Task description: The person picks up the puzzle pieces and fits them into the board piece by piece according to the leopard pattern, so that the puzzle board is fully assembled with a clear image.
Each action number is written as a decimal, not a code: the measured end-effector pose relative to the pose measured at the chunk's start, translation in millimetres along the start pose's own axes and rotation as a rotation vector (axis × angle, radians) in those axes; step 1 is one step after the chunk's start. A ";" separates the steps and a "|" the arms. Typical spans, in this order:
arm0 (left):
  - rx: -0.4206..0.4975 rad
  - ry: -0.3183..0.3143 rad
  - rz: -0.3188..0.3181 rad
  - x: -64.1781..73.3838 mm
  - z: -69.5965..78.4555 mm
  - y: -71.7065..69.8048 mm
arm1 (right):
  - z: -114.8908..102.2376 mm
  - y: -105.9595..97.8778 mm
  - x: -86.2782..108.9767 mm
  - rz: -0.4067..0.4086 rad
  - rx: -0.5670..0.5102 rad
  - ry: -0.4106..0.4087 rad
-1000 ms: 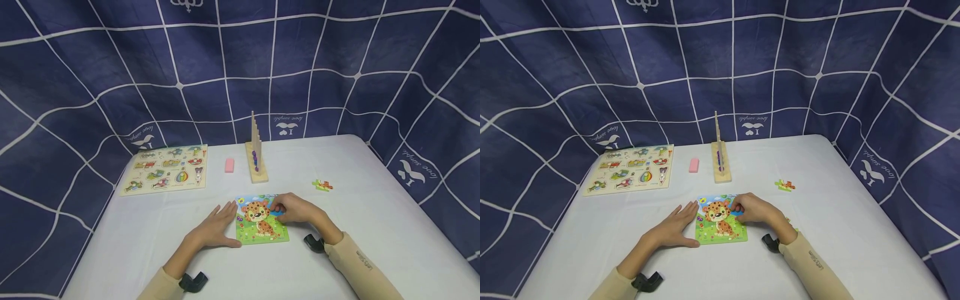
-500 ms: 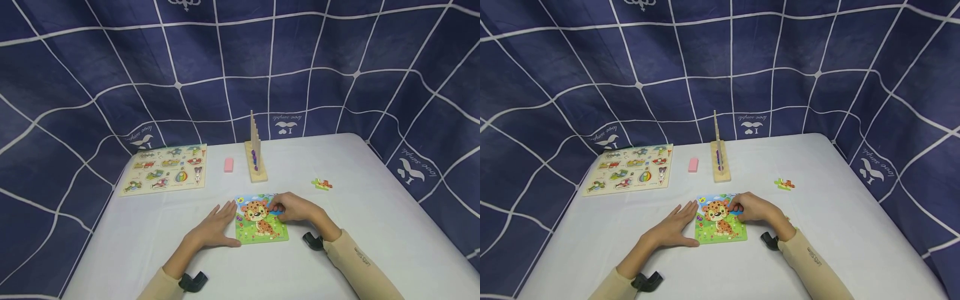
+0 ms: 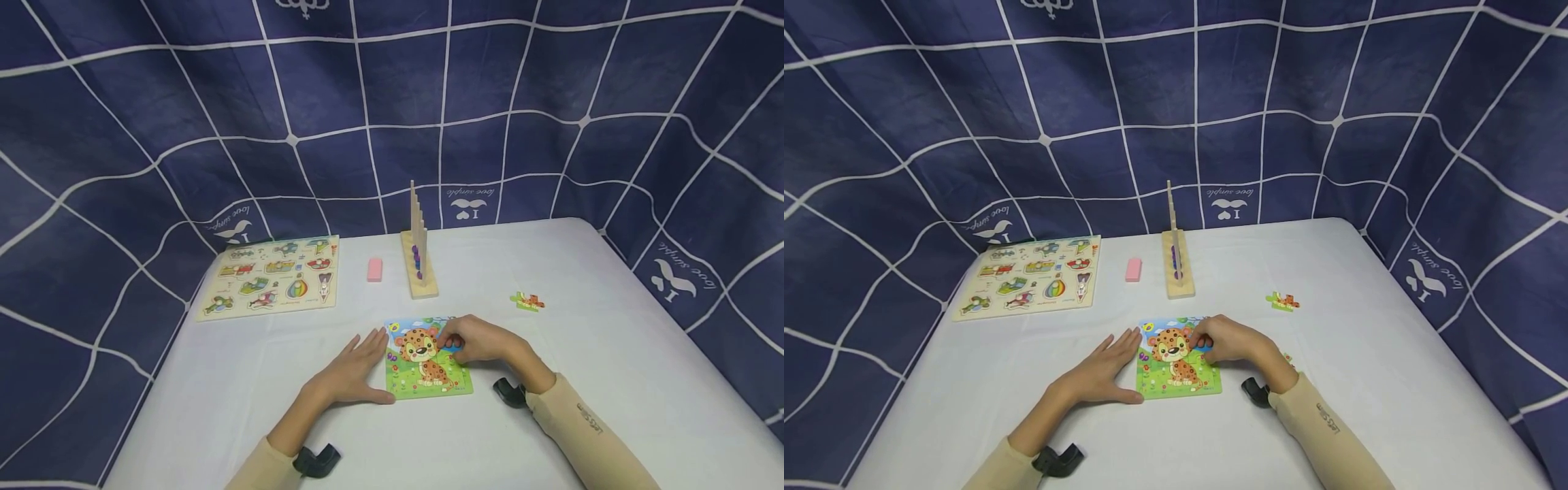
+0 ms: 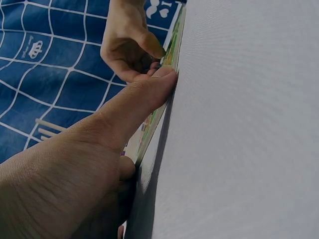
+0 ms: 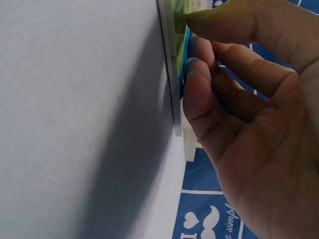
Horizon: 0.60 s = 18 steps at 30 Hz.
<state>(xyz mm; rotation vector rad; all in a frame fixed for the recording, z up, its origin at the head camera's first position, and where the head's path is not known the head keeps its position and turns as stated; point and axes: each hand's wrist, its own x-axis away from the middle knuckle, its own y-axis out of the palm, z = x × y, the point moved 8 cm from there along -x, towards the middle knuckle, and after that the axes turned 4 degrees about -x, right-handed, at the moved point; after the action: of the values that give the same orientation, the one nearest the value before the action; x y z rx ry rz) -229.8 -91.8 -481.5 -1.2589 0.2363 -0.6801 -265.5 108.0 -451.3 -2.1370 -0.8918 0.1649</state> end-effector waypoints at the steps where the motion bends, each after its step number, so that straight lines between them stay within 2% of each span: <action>1: -0.001 -0.001 -0.002 0.1 -0.1 0.1 | -0.2 0.1 0.0 -0.003 -0.002 0.001; 18: -0.016 -0.001 -0.008 -1.2 -2.9 1.9 | -0.6 1.1 -0.2 -0.002 -0.006 0.033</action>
<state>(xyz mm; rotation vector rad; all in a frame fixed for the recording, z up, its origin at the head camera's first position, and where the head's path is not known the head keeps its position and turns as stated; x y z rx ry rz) -231.6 -93.2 -484.4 -1.2758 0.2368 -0.6853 -264.8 107.0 -451.7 -2.1382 -0.8762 0.1261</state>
